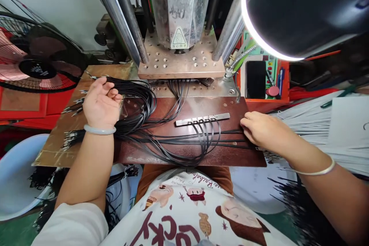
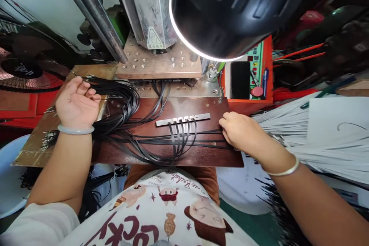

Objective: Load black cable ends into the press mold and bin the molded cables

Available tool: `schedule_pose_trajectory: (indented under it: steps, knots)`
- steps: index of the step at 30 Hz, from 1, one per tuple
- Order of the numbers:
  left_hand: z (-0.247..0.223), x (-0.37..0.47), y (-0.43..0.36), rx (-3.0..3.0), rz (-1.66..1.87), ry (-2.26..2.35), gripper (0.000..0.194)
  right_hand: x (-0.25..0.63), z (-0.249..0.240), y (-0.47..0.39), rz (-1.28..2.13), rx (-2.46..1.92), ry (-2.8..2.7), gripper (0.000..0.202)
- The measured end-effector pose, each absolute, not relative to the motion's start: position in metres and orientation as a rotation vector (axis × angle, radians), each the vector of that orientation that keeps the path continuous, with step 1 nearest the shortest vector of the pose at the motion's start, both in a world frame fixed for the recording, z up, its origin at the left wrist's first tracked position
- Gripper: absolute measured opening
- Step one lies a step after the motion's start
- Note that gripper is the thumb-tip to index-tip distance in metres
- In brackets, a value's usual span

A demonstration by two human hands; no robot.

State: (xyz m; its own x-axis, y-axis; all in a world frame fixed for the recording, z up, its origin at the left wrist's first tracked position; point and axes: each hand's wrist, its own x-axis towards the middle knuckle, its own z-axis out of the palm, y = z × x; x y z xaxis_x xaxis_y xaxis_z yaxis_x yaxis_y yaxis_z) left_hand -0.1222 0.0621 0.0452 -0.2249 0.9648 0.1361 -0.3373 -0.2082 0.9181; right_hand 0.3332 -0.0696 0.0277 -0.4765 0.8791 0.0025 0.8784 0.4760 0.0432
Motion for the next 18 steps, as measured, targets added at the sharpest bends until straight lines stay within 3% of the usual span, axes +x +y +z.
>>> schedule_pose_trajectory:
  steps: [4,9,12,15,18]
  knots:
    - [0.041,-0.122,0.058,0.800,1.622,0.941,0.009,0.322,0.031,-0.076,0.230,1.532,2.627,0.002]
    - [0.041,-0.121,0.058,0.805,1.550,0.926,0.010,0.319,0.029,-0.081,0.389,1.486,2.538,0.013]
    - [0.039,-0.122,0.060,0.803,1.508,0.966,0.009,0.310,0.032,-0.074,0.438,1.698,2.657,0.015]
    - [0.037,-0.122,0.060,0.808,1.506,0.980,0.010,0.299,0.031,-0.058,0.023,2.054,2.920,0.010]
    - [0.035,-0.121,0.061,0.808,1.519,0.984,0.014,0.291,0.024,-0.040,-0.520,1.937,3.180,0.010]
